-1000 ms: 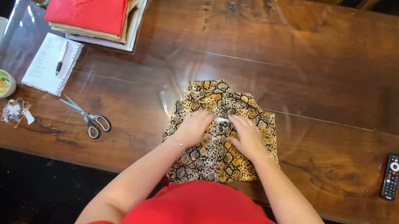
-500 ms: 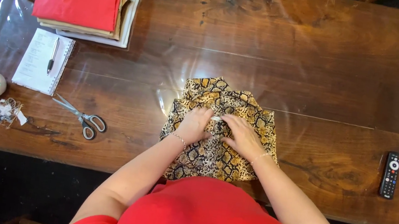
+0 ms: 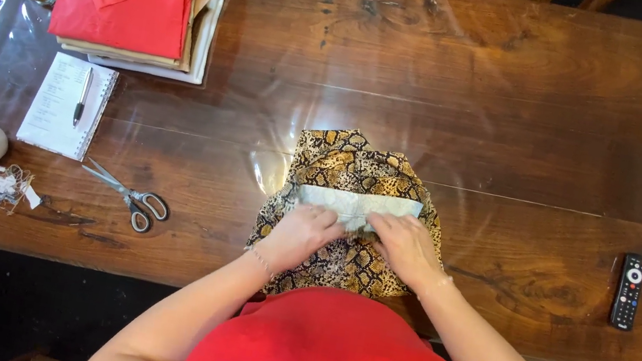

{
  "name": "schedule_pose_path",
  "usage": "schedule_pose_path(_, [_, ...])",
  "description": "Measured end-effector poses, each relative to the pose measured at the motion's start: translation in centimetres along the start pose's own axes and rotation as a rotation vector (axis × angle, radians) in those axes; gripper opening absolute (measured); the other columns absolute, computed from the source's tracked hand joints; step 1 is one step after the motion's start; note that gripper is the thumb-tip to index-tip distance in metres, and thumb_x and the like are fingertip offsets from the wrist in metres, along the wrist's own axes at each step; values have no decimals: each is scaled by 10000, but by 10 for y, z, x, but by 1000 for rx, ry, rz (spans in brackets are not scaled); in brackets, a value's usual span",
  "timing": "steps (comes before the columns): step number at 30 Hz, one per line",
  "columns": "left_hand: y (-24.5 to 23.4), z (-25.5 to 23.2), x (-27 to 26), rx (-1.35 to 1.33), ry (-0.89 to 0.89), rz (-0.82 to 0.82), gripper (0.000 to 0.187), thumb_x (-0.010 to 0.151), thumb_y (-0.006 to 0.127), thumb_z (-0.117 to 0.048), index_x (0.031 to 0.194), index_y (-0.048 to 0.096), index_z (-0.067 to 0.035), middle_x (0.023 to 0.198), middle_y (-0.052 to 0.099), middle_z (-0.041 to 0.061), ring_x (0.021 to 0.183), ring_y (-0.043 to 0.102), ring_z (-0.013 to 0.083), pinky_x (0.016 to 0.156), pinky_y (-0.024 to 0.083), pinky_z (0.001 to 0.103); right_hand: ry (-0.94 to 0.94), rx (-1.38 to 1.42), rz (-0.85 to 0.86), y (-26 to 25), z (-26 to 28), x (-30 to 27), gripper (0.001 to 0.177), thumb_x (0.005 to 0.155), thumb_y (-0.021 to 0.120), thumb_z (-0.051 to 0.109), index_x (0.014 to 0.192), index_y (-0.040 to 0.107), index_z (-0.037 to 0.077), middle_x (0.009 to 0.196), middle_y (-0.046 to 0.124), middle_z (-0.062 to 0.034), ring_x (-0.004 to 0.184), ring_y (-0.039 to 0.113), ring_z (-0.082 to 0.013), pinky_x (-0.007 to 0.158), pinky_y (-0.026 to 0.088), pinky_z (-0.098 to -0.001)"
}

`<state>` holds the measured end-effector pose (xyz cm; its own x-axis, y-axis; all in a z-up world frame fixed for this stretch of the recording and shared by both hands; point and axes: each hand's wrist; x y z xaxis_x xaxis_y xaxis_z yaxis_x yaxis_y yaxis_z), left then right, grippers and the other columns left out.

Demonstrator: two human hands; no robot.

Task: A person folds a red shirt and a patterned garment on a wooden table, using scissors to trim loose threads.

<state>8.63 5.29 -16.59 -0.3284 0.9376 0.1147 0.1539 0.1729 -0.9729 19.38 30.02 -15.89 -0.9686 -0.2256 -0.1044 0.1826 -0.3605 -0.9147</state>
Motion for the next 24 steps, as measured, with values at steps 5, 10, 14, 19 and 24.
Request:
schedule_pose_path(5, [0,-21,-48,8,17,28,196,997,722,-120,1180,752,-183,1008,742,49,964,732,204,817,562,340,-126,-107,-57,21,9,-43,259,942,735,125,1192,728,191,957,749,2,999,737,-166,1093,513,-438])
schedule_pose_path(10, [29,-32,-82,23,15,-171,284,1058,609,-200,1292,745,-286,1162,755,43,1035,724,209,849,506,354,-157,-90,-153,50,10,-70,208,984,686,118,1154,772,201,894,671,3,918,702,-171,1022,532,-434])
schedule_pose_path(14, [62,-35,-103,72,19,-158,297,1042,614,-213,1299,726,-313,1227,746,49,1098,717,228,871,519,365,-135,-110,-82,77,6,-81,182,996,684,165,1130,778,245,845,620,32,880,672,-146,1067,503,-427])
schedule_pose_path(19, [71,-36,-104,20,-64,38,341,1058,528,-171,1303,727,-298,1218,725,66,1150,700,270,874,526,387,-100,-85,-45,92,6,-85,214,1024,646,184,1152,795,270,834,628,30,867,668,-131,1080,501,-420])
schedule_pose_path(24, [70,-40,-105,32,-59,42,322,1050,518,-182,1290,715,-267,1209,710,86,1173,685,288,929,510,414,-55,-134,-62,91,11,-87,207,1049,604,266,1134,788,308,846,627,32,878,656,-133,1079,473,-444])
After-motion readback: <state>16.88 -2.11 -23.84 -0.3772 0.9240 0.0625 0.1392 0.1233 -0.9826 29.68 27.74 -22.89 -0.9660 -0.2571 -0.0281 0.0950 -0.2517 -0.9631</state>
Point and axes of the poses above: each hand's wrist, its own x-axis towards the middle knuckle, its own y-axis out of the palm, z = x × y
